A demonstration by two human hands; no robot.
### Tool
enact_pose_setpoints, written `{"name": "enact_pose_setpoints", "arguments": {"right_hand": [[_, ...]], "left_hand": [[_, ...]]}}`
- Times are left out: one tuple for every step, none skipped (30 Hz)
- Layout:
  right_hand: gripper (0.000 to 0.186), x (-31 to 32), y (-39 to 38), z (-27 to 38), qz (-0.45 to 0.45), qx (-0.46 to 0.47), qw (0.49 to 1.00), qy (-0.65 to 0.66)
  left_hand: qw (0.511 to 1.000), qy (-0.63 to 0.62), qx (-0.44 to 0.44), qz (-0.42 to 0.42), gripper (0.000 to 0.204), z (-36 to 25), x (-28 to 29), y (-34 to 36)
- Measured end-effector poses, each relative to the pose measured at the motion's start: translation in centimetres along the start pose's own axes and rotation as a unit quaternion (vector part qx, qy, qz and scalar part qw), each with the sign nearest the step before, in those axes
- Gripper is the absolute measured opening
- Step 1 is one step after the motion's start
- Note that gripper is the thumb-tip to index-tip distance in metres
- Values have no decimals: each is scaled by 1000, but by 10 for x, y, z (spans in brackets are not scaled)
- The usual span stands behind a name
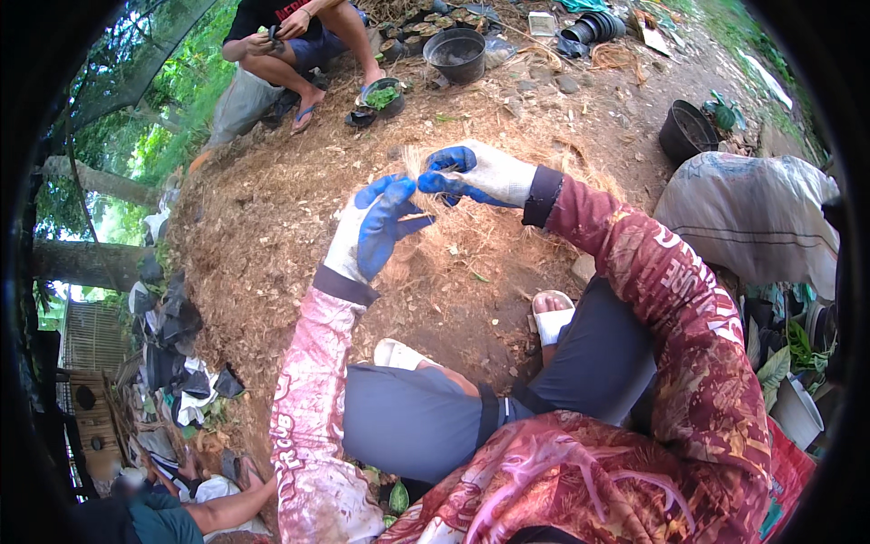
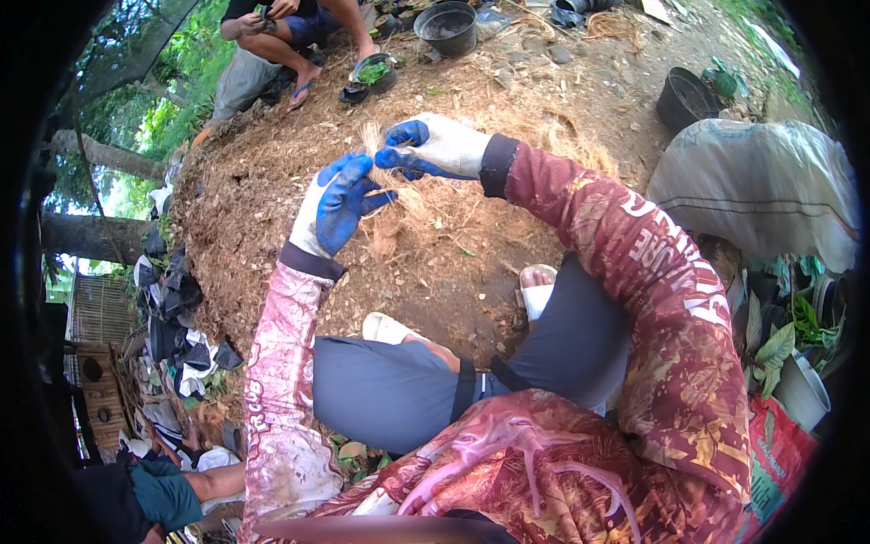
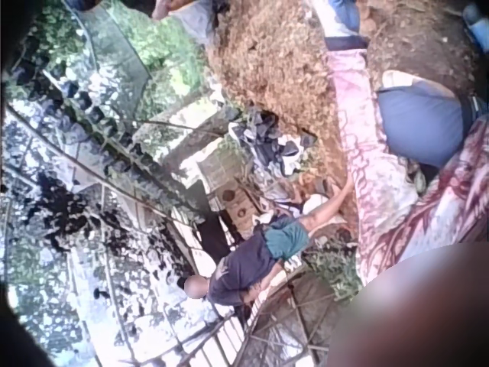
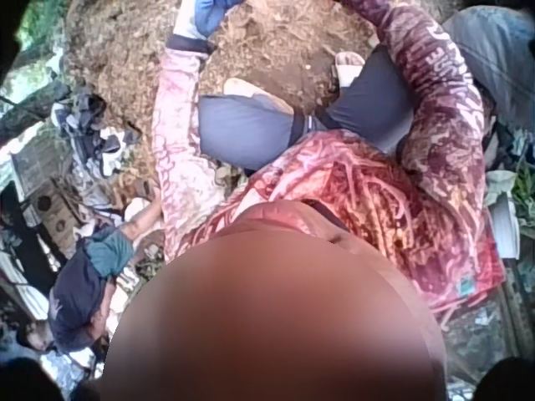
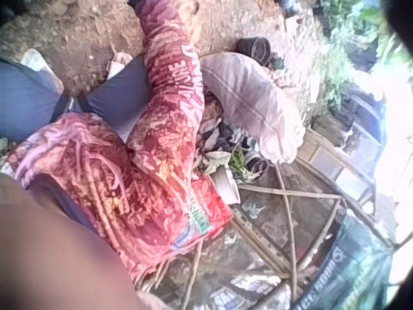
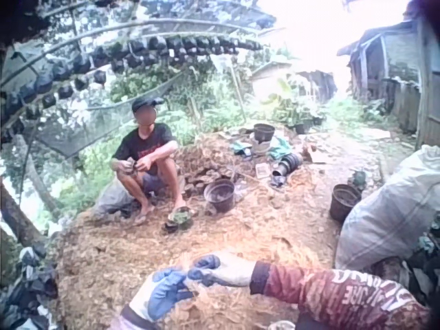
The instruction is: The person sits on the ground and repeatedly pulls apart coconut husk fibers by hand, separating strands and placing them into a pile. Another person is visible nearby tending to plants.
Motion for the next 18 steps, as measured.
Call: {"name": "enact_pose_setpoints", "arguments": {"right_hand": [[39, -3, 1, -1, 16, 3, 1000, -1], [39, -3, 2, -1, 23, 5, 1000, -3], [39, -5, 3, -1, 30, 5, 1000, -6], [39, -3, 3, 0, 21, 13, 999, -33], [39, -3, 3, -1, 24, 3, 999, -21], [39, -3, 3, 0, 33, 2, 999, -10], [39, -2, 4, 0, 32, -5, 999, -5], [39, 0, 3, 0, 31, -22, 999, -7], [38, 0, 3, 1, 33, -14, 999, 2], [38, 1, 3, 2, 34, -6, 999, 12], [38, 2, 3, 3, 35, 1, 999, 21], [37, 3, 2, 4, 42, 6, 999, 18], [37, 4, 2, 4, 40, 8, 999, 19], [36, 7, 1, 3, 35, 9, 999, 18], [36, 8, 0, 4, 39, 27, 999, 20], [36, 11, -1, 2, 56, 16, 998, 24], [35, 16, -2, 0, 41, 2, 999, 34], [35, 21, -3, 0, 30, 2, 998, 50]], "left_hand": [[1000, 19, 11, -12, 33, 2, 1, -1], [999, 30, 13, -14, 31, 3, 1, 0], [999, 32, 15, -5, 28, 4, 1, 0], [998, 48, 24, -25, 24, 5, 4, 1], [999, 35, 25, -25, 25, 5, 5, 1], [999, 22, 24, -24, 26, 4, 7, 1], [999, 12, 30, -37, 26, 4, 9, 1], [999, 0, 33, -20, 20, 4, 8, 2], [1000, 9, 27, -10, 19, 2, 7, 2], [1000, 17, 23, -5, 17, 2, 6, 3], [1000, 22, 19, 5, 16, 1, 5, 3], [999, 32, 16, 5, 17, 1, 4, 4], [999, 39, 13, 9, 17, 1, 3, 4], [999, 45, 10, 10, 17, 1, 2, 5], [999, 44, 9, 14, 17, 1, 2, 5], [999, 43, 7, 15, 17, 1, 2, 5], [999, 39, 2, 26, 16, 0, 2, 5], [999, 53, 1, 8, 16, -2, 6, 5]]}}
Point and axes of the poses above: each hand's wrist, its own y-axis towards the middle knuckle, its own x-axis out of the back of the hand, z = x × y, the point moved 5 cm from there along y, towards the middle knuckle, and after that the axes turned 3 degrees about -x, right-handed, at the moved point
